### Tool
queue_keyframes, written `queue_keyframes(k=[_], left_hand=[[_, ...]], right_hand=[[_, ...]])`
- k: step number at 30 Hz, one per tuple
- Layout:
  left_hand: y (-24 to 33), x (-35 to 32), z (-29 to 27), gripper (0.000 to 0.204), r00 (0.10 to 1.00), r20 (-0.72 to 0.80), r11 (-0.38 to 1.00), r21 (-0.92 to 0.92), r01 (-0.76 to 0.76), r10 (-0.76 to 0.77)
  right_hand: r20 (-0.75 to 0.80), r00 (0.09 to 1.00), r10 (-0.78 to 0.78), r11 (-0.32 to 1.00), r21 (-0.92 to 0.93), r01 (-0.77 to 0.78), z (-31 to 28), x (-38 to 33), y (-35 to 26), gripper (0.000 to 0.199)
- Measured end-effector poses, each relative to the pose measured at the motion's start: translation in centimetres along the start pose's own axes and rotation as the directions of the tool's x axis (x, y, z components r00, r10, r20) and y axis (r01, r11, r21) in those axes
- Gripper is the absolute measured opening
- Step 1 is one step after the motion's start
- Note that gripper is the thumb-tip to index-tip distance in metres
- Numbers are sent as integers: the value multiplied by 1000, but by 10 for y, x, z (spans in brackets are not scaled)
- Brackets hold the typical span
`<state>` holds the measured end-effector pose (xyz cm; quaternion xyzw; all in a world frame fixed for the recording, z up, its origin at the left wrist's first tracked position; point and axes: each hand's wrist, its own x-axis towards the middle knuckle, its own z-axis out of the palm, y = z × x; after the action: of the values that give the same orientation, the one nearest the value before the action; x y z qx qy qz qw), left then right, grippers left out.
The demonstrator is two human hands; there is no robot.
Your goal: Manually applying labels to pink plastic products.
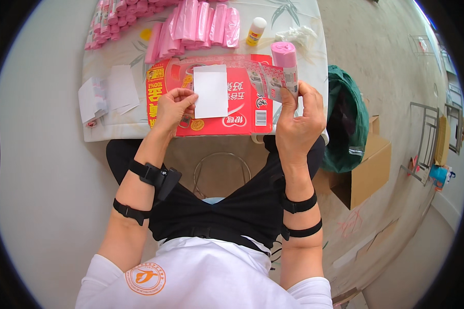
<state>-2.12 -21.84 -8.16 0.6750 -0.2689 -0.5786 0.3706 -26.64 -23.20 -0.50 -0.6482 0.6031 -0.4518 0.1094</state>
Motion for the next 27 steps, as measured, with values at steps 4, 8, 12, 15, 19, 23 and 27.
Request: queue_keyframes(k=[4, 8, 12, 15, 19, 23, 27], left_hand=[[-2, 4, 1, 18, 1000, -24, 999, 30, 20, -20], [-5, 4, 1, 16, 998, -56, 994, 105, 17, -11], [-4, 5, 1, 13, 999, -51, 988, 154, -9, 17], [-4, 5, 3, 12, 997, -59, 978, 203, -38, 51], [-1, 4, 6, 12, 996, -63, 970, 238, -54, 71], [16, -13, 8, 13, 961, -143, 888, 434, -154, 237], [41, -75, 25, 12, 839, -81, 789, 398, -468, 539]], right_hand=[[-6, 1000, 5, 999, 36, -5, -1, 0, 0, 16], [8, 1000, 25, 998, 63, -25, 1, 1, 0, 16], [21, 1000, 18, 998, 66, -19, 3, 0, -1, 18], [28, 999, 19, 998, 63, -21, 4, 0, -2, 19], [29, 1000, 1, 998, 56, -3, 5, -1, -5, 18], [30, 999, 13, 997, 70, -15, 3, -2, -10, 18], [-12, 999, 38, 998, 51, -38, 2, -2, -24, 18]])
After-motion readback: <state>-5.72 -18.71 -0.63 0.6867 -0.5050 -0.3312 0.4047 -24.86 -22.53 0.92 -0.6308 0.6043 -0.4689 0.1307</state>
